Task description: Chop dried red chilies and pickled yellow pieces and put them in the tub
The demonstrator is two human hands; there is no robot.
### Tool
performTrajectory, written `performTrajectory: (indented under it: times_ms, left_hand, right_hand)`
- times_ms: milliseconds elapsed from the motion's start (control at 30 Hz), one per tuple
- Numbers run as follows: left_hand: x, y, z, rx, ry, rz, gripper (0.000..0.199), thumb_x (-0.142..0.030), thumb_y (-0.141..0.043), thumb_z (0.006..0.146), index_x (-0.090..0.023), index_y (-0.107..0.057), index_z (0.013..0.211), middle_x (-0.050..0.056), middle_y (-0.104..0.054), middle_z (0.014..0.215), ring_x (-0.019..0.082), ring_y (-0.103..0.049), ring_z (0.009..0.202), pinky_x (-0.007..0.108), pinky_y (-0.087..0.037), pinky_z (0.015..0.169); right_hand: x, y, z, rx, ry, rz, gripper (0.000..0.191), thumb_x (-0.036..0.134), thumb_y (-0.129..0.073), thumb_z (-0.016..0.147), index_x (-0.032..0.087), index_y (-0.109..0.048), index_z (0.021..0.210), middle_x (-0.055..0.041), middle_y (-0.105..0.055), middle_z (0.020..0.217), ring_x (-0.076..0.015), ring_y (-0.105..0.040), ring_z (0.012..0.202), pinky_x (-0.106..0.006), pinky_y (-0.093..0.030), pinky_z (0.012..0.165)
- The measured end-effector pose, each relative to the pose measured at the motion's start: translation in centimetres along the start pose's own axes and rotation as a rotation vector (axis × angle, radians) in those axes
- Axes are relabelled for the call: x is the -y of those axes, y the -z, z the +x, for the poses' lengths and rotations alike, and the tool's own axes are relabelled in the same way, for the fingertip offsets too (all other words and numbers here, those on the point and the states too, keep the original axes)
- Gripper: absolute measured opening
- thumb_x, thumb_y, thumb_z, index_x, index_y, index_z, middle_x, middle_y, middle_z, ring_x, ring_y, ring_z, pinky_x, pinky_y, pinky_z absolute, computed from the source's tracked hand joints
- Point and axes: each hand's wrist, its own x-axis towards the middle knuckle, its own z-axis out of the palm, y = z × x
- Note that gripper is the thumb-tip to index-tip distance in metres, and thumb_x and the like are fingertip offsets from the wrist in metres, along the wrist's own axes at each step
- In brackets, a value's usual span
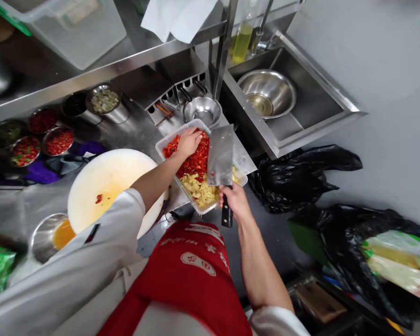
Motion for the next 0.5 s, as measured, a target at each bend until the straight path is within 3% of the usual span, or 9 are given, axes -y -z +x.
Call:
performTrajectory:
  times_ms: [100,200,267,367,433,500]
  left_hand:
    - [2.8,1.9,-1.6,-0.083,0.049,-0.002,0.039,-0.037,-0.039,0.100,-0.021,-0.063,0.126,0.006,-0.051,0.145,0.021,-0.044,0.136,0.040,-0.031,0.119]
    - [8.4,7.4,-7.1,-0.177,0.282,0.043,0.037,-0.041,-0.042,0.100,-0.021,-0.063,0.122,0.003,-0.053,0.144,0.016,-0.045,0.135,0.034,-0.032,0.119]
    - [12.6,12.0,-12.9,-0.248,0.528,0.099,0.039,-0.046,-0.044,0.099,-0.016,-0.065,0.113,0.006,-0.055,0.140,0.018,-0.047,0.132,0.036,-0.033,0.118]
    - [16.8,17.0,-22.9,-0.328,0.766,0.160,0.059,-0.056,-0.037,0.098,-0.004,-0.062,0.112,0.020,-0.056,0.136,0.032,-0.045,0.133,0.057,-0.029,0.117]
    - [17.4,17.8,-28.9,-0.331,0.842,0.160,0.067,-0.064,-0.039,0.094,-0.005,-0.060,0.115,0.021,-0.054,0.138,0.037,-0.041,0.136,0.061,-0.028,0.117]
    - [16.0,16.4,-33.1,-0.310,0.848,0.136,0.068,-0.068,-0.039,0.092,-0.010,-0.058,0.121,0.016,-0.050,0.144,0.036,-0.035,0.142,0.057,-0.026,0.121]
  right_hand:
    - [-1.3,2.8,-2.0,0.011,-0.006,-0.063,0.030,0.040,-0.075,0.071,0.021,-0.053,0.068,0.0040,-0.053,0.051,-0.0117,-0.047,0.039,-0.025,-0.039,0.038]
    - [-3.4,2.8,-3.5,0.140,-0.059,-0.143,0.032,0.046,-0.073,0.075,0.022,-0.054,0.064,0.0012,-0.054,0.048,-0.0144,-0.049,0.039,-0.028,-0.039,0.041]
    - [-4.9,1.0,-4.2,0.286,-0.132,-0.198,0.032,0.048,-0.071,0.076,0.024,-0.055,0.063,-0.0001,-0.053,0.047,-0.0163,-0.049,0.039,-0.030,-0.038,0.041]
    - [-6.9,-3.2,-4.2,0.566,-0.178,-0.323,0.033,0.051,-0.064,0.081,0.024,-0.055,0.064,-0.0020,-0.055,0.047,-0.0188,-0.049,0.040,-0.032,-0.037,0.041]
    - [-8.1,-6.1,-3.4,0.694,-0.142,-0.408,0.029,0.048,-0.063,0.081,0.024,-0.056,0.066,-0.0025,-0.060,0.053,-0.0202,-0.053,0.046,-0.032,-0.039,0.045]
    - [-9.1,-8.5,-2.4,0.753,-0.120,-0.465,0.024,0.042,-0.064,0.080,0.023,-0.058,0.066,-0.0020,-0.062,0.057,-0.0204,-0.056,0.051,-0.031,-0.041,0.049]
